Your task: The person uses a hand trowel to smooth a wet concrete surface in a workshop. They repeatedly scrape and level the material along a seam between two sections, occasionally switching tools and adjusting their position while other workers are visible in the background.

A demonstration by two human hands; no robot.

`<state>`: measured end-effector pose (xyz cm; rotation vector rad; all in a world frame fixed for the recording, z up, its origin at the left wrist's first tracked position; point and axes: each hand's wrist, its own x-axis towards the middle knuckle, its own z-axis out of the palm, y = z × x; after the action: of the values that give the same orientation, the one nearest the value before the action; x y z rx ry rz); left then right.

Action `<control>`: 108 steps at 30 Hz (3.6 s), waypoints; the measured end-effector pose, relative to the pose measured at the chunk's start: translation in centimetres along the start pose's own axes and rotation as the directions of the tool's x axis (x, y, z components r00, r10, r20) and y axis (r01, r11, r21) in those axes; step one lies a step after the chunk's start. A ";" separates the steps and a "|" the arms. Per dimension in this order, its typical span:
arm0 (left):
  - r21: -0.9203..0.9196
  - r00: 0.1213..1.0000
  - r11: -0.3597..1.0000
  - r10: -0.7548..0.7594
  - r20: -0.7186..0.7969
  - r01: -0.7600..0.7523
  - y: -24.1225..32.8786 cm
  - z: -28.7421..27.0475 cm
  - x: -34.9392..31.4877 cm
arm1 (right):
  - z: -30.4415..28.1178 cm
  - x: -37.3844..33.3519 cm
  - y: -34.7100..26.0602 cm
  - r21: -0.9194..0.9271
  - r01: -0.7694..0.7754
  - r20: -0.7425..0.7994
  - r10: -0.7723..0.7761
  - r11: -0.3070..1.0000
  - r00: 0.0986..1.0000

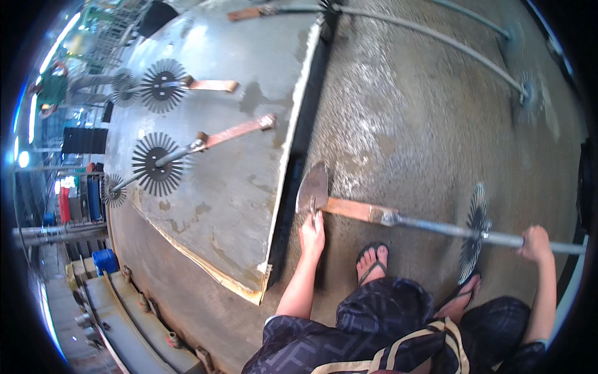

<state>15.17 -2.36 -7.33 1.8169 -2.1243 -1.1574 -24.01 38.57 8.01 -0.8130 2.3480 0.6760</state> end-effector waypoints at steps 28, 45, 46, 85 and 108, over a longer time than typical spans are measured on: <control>0.434 0.230 0.230 0.972 -0.053 -0.871 20.2 -6.4 -1.1 | -6.5 -4.8 2.5 0.134 -0.020 -0.774 0.117 0.991 0.622; -0.106 0.561 0.583 0.808 0.178 -0.806 16.2 2.3 -2.8 | -26.3 -6.1 2.7 -0.192 -0.091 -0.974 -0.179 0.977 0.138; -0.168 0.588 0.603 0.798 0.133 -0.780 16.2 2.6 -3.3 | -29.1 -6.3 2.2 -0.253 -0.119 -0.966 -0.244 0.960 0.090; -0.753 0.829 0.644 -0.346 -0.440 -0.131 29.9 -6.0 27.3 | -8.2 -9.9 -3.5 0.442 0.208 -0.584 0.104 0.872 0.805; -0.615 0.992 0.778 -0.103 0.077 0.128 29.7 -16.1 34.6 | -8.7 -5.0 -6.2 0.616 0.111 -0.257 0.066 0.780 0.964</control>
<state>-9.29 -40.81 8.90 1.6140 -1.3883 -1.6781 -19.53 30.93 15.81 -0.6392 2.5484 -0.2691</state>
